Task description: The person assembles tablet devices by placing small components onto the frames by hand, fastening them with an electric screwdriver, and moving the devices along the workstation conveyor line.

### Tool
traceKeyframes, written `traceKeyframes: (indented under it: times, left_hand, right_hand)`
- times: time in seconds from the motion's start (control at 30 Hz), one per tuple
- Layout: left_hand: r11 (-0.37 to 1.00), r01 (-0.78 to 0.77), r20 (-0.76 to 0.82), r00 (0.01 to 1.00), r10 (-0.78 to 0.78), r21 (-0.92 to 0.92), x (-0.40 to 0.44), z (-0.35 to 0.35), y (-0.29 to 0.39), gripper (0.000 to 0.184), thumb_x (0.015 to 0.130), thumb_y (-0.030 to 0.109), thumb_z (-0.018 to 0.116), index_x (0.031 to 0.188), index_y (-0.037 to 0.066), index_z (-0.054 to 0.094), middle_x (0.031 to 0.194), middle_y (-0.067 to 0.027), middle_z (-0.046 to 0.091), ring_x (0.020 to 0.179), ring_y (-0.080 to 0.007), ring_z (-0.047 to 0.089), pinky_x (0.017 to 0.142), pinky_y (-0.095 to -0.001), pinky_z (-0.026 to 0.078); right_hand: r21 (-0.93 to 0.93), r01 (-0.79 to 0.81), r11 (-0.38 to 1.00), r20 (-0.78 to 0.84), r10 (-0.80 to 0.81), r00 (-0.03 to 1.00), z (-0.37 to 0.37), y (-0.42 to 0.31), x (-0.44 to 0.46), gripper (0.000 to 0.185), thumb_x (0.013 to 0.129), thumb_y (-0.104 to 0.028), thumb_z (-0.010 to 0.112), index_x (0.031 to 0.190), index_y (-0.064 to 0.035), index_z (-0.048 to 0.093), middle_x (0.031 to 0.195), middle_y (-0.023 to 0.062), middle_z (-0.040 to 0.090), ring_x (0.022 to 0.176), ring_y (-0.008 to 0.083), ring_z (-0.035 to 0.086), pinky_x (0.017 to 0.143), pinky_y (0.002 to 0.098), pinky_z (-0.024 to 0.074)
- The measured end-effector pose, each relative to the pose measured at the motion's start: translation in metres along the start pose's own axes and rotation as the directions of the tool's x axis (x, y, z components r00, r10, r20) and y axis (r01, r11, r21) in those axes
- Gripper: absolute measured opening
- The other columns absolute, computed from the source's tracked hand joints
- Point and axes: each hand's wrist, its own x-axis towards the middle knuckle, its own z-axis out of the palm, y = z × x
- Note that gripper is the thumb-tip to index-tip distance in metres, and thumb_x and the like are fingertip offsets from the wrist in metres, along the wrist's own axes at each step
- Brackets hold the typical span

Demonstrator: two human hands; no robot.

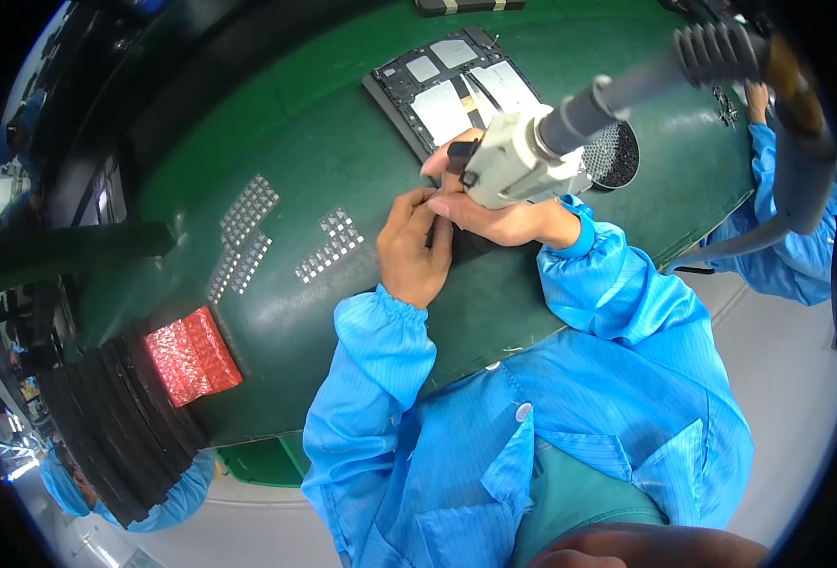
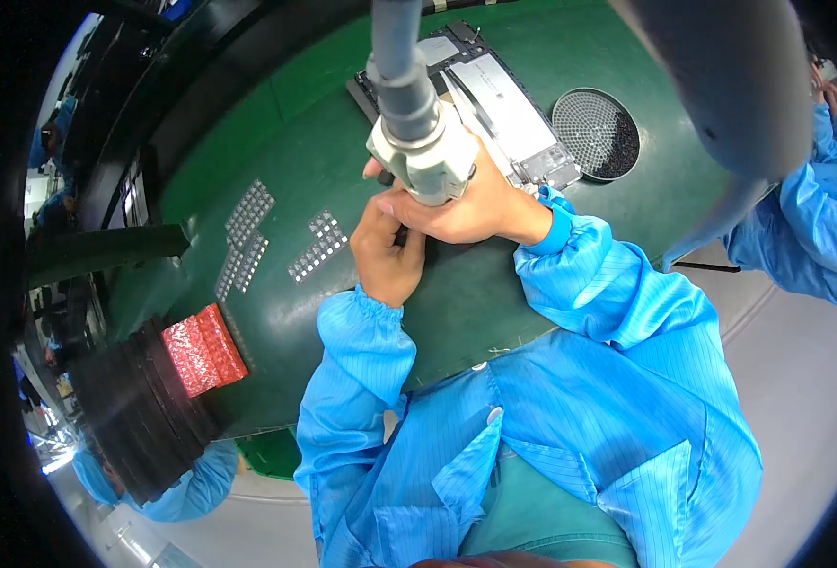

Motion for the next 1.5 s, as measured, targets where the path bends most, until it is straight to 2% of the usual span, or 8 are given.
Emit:
traceKeyframes:
  times: [0.1,0.3,0.37,0.77,0.97,1.1,1.33,1.5]
  left_hand:
    - [0.999,-0.023,-0.013,1.000,0.024,0.025,-0.001,0.001,-0.002,0.020,0.076,-0.004,0.063,0.096,-0.002,0.063,0.094,-0.0150,0.061,0.082,-0.0316,0.063,0.071,-0.0353,0.051]
    - [0.797,-0.572,0.151,0.820,0.552,0.194,0.001,0.024,0.020,0.033,0.070,0.011,0.073,0.099,-0.001,0.064,0.103,-0.0163,0.063,0.099,-0.0328,0.060,0.087,-0.0458,0.046]
    - [0.768,-0.577,0.336,0.807,0.485,0.279,0.004,0.037,0.037,0.047,0.072,0.026,0.072,0.108,-0.001,0.060,0.116,-0.0187,0.057,0.112,-0.0331,0.053,0.094,-0.0475,0.041]
    - [0.730,-0.302,0.218,0.953,0.212,0.613,0.002,-0.027,0.014,0.044,0.071,0.019,0.076,0.106,-0.004,0.061,0.119,-0.0197,0.058,0.115,-0.0344,0.053,0.096,-0.0472,0.040]
    - [0.531,-0.261,0.204,0.965,0.165,0.806,0.099,-0.082,-0.027,0.037,0.076,0.024,0.071,0.102,-0.001,0.066,0.115,-0.0214,0.060,0.106,-0.0369,0.057,0.093,-0.0478,0.042]
    - [0.461,-0.062,0.056,0.998,0.026,0.885,0.150,-0.095,-0.069,0.036,0.075,0.020,0.069,0.106,0.002,0.064,0.115,-0.0197,0.059,0.108,-0.0349,0.056,0.094,-0.0435,0.043]
    - [0.508,-0.480,0.405,0.877,0.258,0.716,0.206,-0.024,-0.063,0.056,0.067,0.017,0.072,0.119,0.003,0.056,0.132,-0.0234,0.046,0.121,-0.0378,0.045,0.100,-0.0459,0.038]
    - [0.302,-0.411,0.442,0.896,-0.038,0.860,0.251,0.045,-0.022,0.076,0.065,0.010,0.070,0.134,0.008,0.038,0.143,-0.0159,0.033,0.133,-0.0321,0.031,0.103,-0.0513,0.033]
  right_hand:
    - [0.099,-0.103,0.990,-0.056,0.109,0.992,-0.005,-0.005,0.002,0.037,0.074,0.001,0.069,0.108,-0.0012,0.055,0.087,0.0031,0.061,0.067,0.0054,0.054,0.061,0.0228,0.0473]
    - [0.177,-0.010,0.984,-0.335,0.070,0.940,-0.039,-0.019,0.011,0.034,0.077,0.001,0.068,0.109,0.0039,0.055,0.065,0.0018,0.058,0.053,0.0073,0.055,0.046,0.0222,0.0440]
    - [0.170,0.028,0.985,-0.404,0.044,0.914,-0.051,-0.018,0.012,0.034,0.078,0.001,0.067,0.109,0.0065,0.055,0.065,0.0031,0.059,0.054,0.0084,0.055,0.046,0.0225,0.0439]
    - [0.076,-0.073,0.994,-0.377,0.097,0.921,-0.082,-0.018,-0.015,0.039,0.078,0.002,0.064,0.115,0.0042,0.051,0.064,0.0004,0.054,0.053,0.0075,0.051,0.049,0.0228,0.0400]
    - [0.161,-0.096,0.982,-0.253,0.135,0.958,-0.076,0.002,-0.023,0.053,0.073,0.007,0.066,0.117,-0.0062,0.040,0.104,0.0043,0.055,0.067,0.0039,0.051,0.057,0.0226,0.0446]
    - [0.071,-0.112,0.991,-0.161,0.123,0.979,-0.081,-0.005,-0.025,0.037,0.071,-0.003,0.068,0.108,0.0002,0.059,0.083,0.0036,0.063,0.076,0.0080,0.056,0.068,0.0258,0.0468]
    - [0.064,0.087,0.994,-0.241,-0.069,0.968,-0.059,0.015,-0.026,0.031,0.067,-0.008,0.067,0.097,-0.0020,0.062,0.071,0.0142,0.062,0.061,0.0214,0.061,0.056,0.0335,0.0474]
    - [0.142,0.042,0.989,-0.163,-0.019,0.986,-0.069,0.004,-0.028,0.018,0.065,-0.004,0.064,0.081,-0.0006,0.058,0.067,0.0149,0.062,0.059,0.0287,0.063,0.052,0.0364,0.0477]
